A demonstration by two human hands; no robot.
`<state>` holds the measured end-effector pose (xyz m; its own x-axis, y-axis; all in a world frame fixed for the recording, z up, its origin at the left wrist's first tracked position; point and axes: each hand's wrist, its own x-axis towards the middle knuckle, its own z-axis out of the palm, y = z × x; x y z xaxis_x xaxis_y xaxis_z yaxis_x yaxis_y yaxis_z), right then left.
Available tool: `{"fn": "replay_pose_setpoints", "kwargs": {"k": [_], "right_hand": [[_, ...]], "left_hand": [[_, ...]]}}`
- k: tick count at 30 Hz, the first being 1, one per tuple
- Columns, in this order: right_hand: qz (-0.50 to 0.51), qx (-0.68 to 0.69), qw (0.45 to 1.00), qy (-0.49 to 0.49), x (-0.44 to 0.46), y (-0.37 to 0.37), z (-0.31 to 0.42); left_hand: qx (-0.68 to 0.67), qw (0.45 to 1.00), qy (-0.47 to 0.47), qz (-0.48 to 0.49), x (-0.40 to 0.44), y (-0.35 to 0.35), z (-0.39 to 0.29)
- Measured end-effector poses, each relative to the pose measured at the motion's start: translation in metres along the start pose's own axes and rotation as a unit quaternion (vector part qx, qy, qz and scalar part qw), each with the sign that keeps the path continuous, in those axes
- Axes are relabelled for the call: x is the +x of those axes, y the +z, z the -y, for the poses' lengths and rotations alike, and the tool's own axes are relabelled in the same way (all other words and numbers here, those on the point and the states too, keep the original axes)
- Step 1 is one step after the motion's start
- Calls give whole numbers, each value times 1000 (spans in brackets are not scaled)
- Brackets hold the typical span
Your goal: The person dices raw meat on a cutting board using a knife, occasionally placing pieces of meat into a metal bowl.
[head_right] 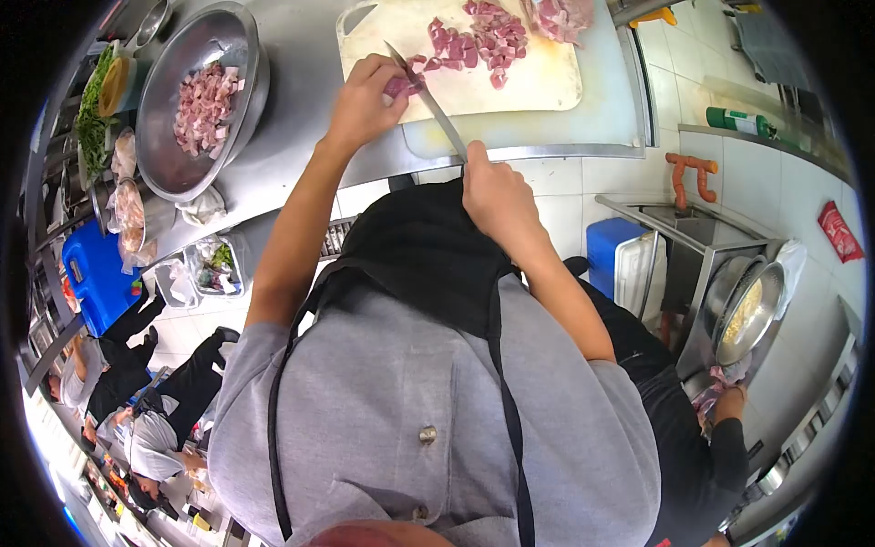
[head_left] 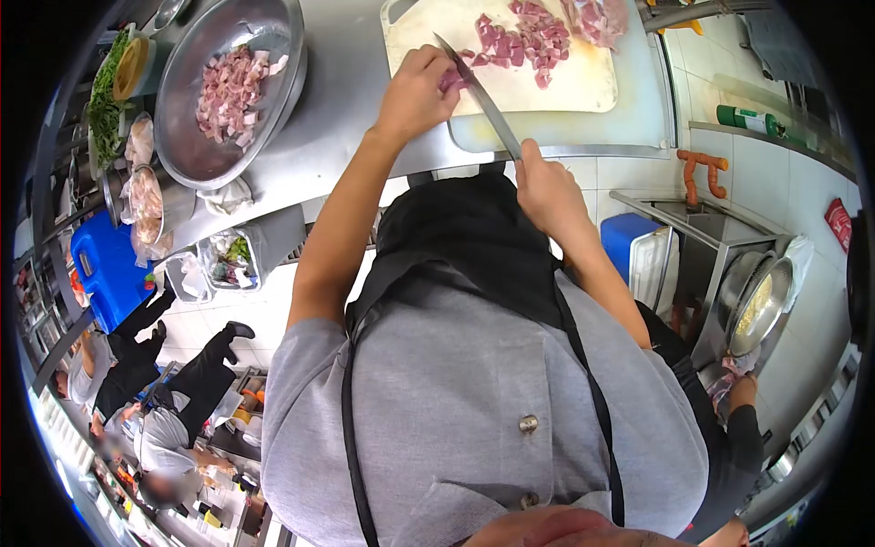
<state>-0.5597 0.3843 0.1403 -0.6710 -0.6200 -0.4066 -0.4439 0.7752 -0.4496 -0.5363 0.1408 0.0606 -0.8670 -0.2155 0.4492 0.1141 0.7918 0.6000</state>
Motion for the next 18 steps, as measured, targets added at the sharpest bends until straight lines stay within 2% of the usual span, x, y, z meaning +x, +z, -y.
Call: {"fn": "replay_pose_setpoints", "kwargs": {"k": [4,6,8,11,16,18], "right_hand": [[20,1,1000,18,15,8,8],[-38,3,999,-38,49,21,10],[-59,12,997,-51,89,18,30],[-65,6,996,-61,99,16,34],[12,20,1000,7,31,13,-11],[6,0,1000,20,21,8,-24]], "left_hand": [[12,1000,25,-6,3,10,6],[7,1000,18,-11,6,7,3],[11,1000,15,-18,4,14,7],[16,999,14,-30,-2,17,6],[7,999,1,-42,-4,15,3],[3,998,6,-62,-6,19,3]]}}
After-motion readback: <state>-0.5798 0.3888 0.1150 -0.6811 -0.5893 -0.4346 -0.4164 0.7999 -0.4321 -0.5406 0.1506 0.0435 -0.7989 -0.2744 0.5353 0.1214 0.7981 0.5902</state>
